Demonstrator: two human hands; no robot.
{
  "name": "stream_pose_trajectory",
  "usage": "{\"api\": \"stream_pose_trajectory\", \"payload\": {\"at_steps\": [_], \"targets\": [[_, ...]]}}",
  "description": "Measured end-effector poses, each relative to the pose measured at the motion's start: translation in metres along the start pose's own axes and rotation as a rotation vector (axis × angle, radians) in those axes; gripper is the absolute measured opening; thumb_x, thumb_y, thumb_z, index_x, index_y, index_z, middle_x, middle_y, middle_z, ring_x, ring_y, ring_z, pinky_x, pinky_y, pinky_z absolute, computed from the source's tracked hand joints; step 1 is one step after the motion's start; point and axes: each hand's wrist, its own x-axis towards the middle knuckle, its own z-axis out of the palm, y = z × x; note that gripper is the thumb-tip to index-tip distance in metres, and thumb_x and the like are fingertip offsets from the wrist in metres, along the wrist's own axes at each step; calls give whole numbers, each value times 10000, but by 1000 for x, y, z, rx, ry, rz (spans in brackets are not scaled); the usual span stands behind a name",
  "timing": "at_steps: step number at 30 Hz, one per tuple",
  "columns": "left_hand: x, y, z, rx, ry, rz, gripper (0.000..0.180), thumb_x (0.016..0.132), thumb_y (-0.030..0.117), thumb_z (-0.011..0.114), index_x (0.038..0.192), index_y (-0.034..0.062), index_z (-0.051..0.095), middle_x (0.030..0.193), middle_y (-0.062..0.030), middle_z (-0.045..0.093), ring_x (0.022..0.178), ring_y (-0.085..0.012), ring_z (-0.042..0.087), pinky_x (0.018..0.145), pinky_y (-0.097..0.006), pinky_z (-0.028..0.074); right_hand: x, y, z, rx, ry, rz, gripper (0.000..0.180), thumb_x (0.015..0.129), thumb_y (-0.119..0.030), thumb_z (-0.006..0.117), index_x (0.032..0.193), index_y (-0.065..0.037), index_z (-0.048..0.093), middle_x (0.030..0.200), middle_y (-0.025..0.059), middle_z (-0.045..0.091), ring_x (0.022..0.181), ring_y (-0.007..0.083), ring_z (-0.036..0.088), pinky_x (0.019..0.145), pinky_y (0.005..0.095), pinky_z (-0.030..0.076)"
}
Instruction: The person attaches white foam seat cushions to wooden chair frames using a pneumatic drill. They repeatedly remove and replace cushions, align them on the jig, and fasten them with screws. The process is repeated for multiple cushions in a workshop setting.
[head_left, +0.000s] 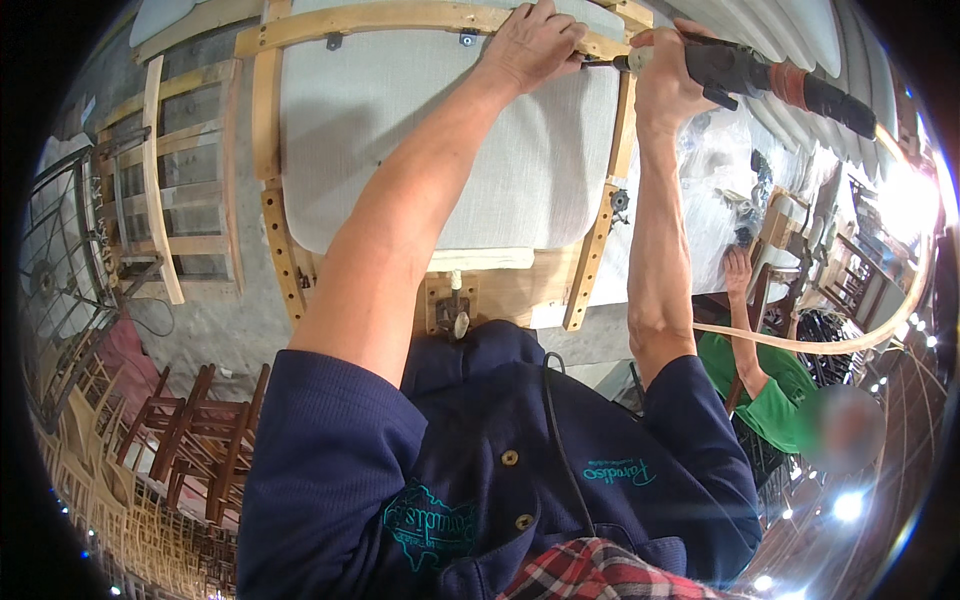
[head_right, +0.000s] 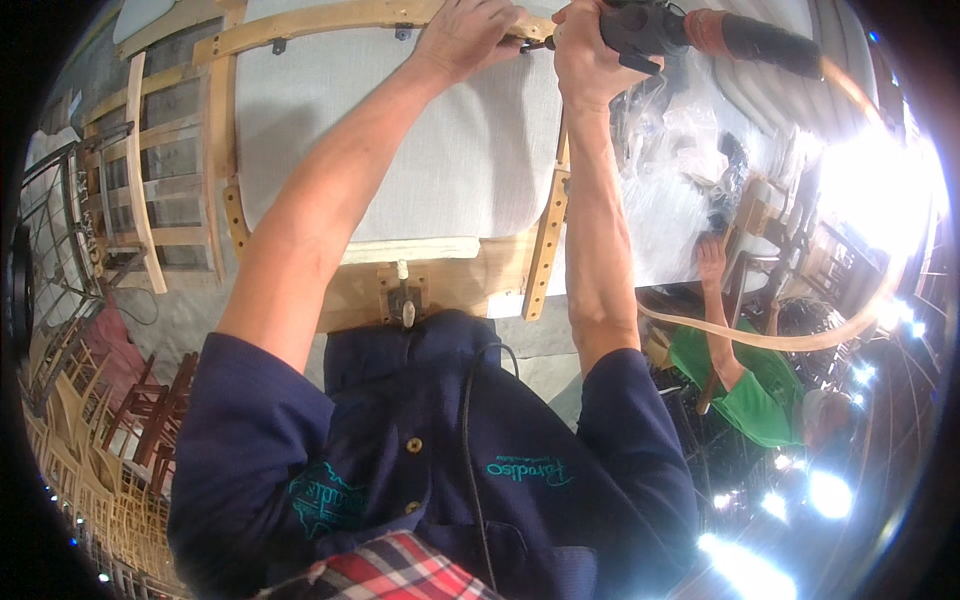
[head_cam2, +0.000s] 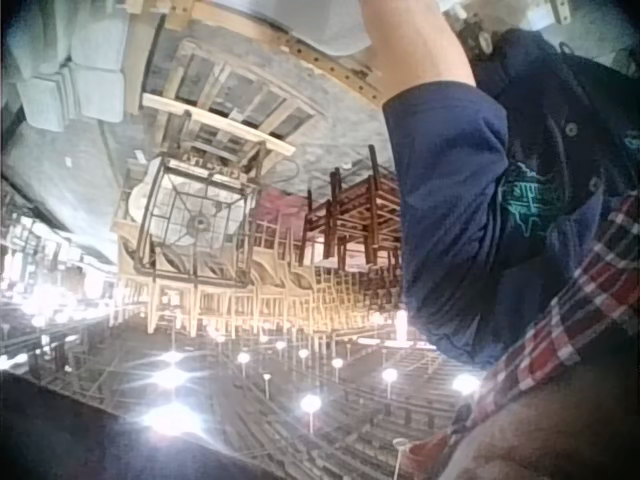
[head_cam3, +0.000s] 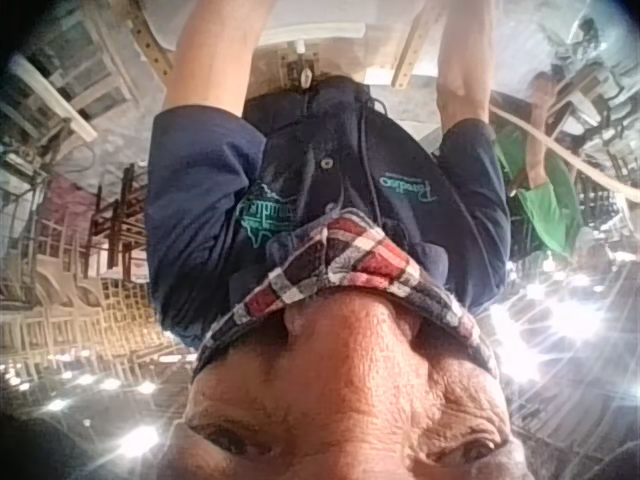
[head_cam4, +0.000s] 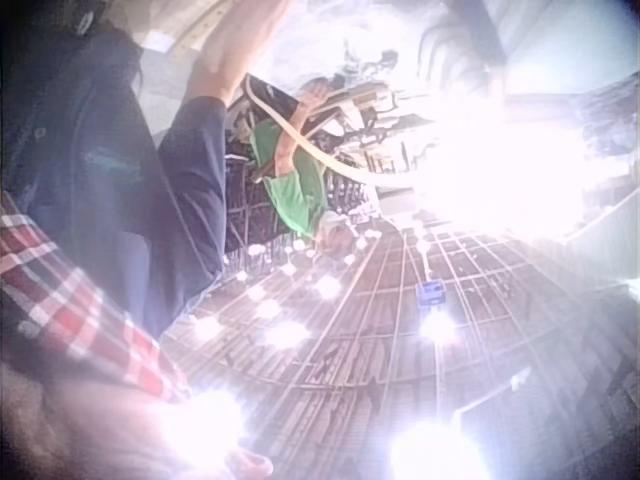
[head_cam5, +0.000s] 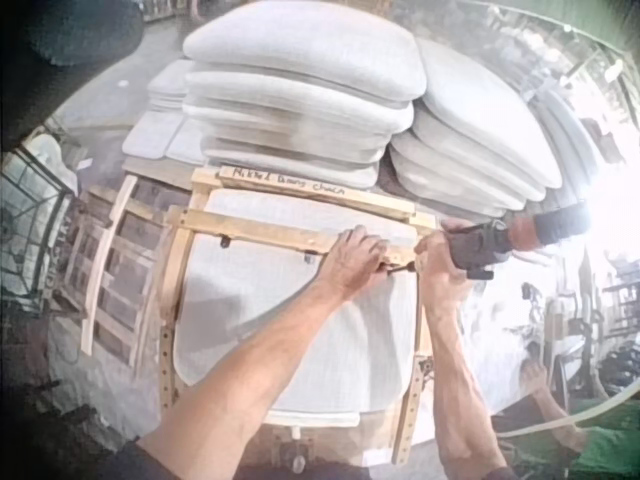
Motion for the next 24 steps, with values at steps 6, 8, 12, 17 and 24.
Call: {"api": "stream_pose_trajectory", "payload": {"at_steps": [6,8,12,17,24], "targets": [[-2,-3,4,-12,86,40,479,755,308,815,1143,74,659,1123,-70,659,1096,-293,561,956,-442,471,-3,16,-7,-114,-59,-142,95,813,-11,660,734,-30,709,735,0,714,729,94,633,773,247,498],[-2,-5,7,-10,86,44,475,765,309,809,1148,73,659,1126,-74,659,1099,-295,560,959,-443,469,-6,18,-4,-134,-28,-168,112,817,-22,664,719,-41,716,762,-3,707,745,98,631,789,255,495],[-1,-6,8,1,48,42,500,777,317,801,1184,71,646,1133,-82,659,1104,-302,558,966,-451,467,-10,5,4,-72,12,-19,180,813,-39,667,652,-81,737,822,-4,695,771,111,628,804,276,490],[-1,-3,4,22,28,32,498,780,326,799,1183,79,640,1145,-83,656,1108,-305,555,971,-454,465,-9,20,-4,-172,1,-144,194,794,-42,671,632,-115,749,884,-1,674,786,128,629,788,284,491],[-1,-2,2,18,37,40,488,777,337,800,1167,94,634,1148,-76,649,1105,-300,551,971,-451,462,-11,18,-3,-169,31,-90,197,774,-47,687,609,-132,752,935,2,665,788,138,625,764,292,486]]}}
